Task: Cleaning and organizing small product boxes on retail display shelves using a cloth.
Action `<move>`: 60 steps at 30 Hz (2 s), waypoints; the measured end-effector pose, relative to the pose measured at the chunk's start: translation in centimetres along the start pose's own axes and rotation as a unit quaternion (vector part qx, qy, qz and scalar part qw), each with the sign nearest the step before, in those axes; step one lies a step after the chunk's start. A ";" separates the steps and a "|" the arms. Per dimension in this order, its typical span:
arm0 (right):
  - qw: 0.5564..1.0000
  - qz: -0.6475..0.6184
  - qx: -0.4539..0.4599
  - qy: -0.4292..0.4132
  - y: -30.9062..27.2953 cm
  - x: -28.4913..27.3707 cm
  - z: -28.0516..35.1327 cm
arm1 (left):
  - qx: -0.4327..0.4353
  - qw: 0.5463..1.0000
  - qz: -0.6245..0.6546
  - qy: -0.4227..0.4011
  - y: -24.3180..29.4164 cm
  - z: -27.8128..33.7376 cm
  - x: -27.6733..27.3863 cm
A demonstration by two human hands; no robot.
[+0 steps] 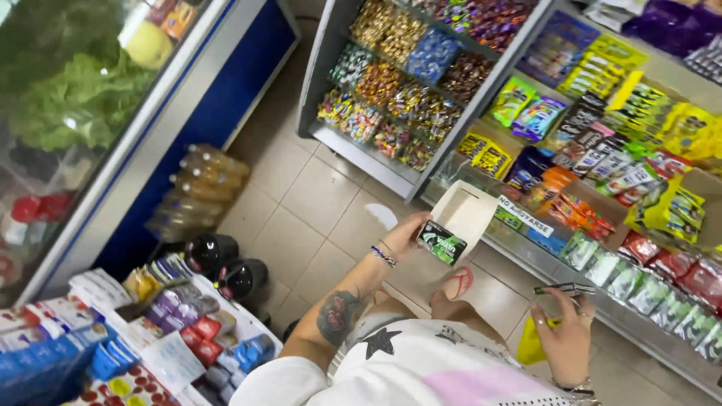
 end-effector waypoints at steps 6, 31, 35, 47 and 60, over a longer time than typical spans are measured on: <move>0.998 -0.069 0.004 0.009 1.1 -4.3 -1.0 | 0.007 0.920 -0.360 0.156 4.7 -5.6 4.2; 0.856 -0.426 -0.049 -0.289 -12.5 -7.7 -7.9 | 0.456 0.629 -0.567 -0.275 21.2 2.7 26.3; 0.865 -0.416 -0.023 -0.278 -15.9 -9.0 -5.4 | 0.422 0.663 -0.559 -0.263 20.8 2.1 24.1; 0.781 -0.033 -0.460 0.421 -15.9 -6.1 -2.9 | 0.288 0.810 -0.396 -0.322 17.8 8.3 30.4; 0.891 -0.067 -0.288 0.344 -15.0 -9.4 0.7 | 0.342 0.643 -0.512 -0.456 13.0 6.0 28.4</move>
Point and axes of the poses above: each hand's wrist, its own z-axis away from the middle knuckle, its own x-axis out of the palm, y = z × x, the point moved 4 cm from there along -z, towards the middle knuckle, and after that the axes turned 15 degrees about -z, right-handed, at the moved point
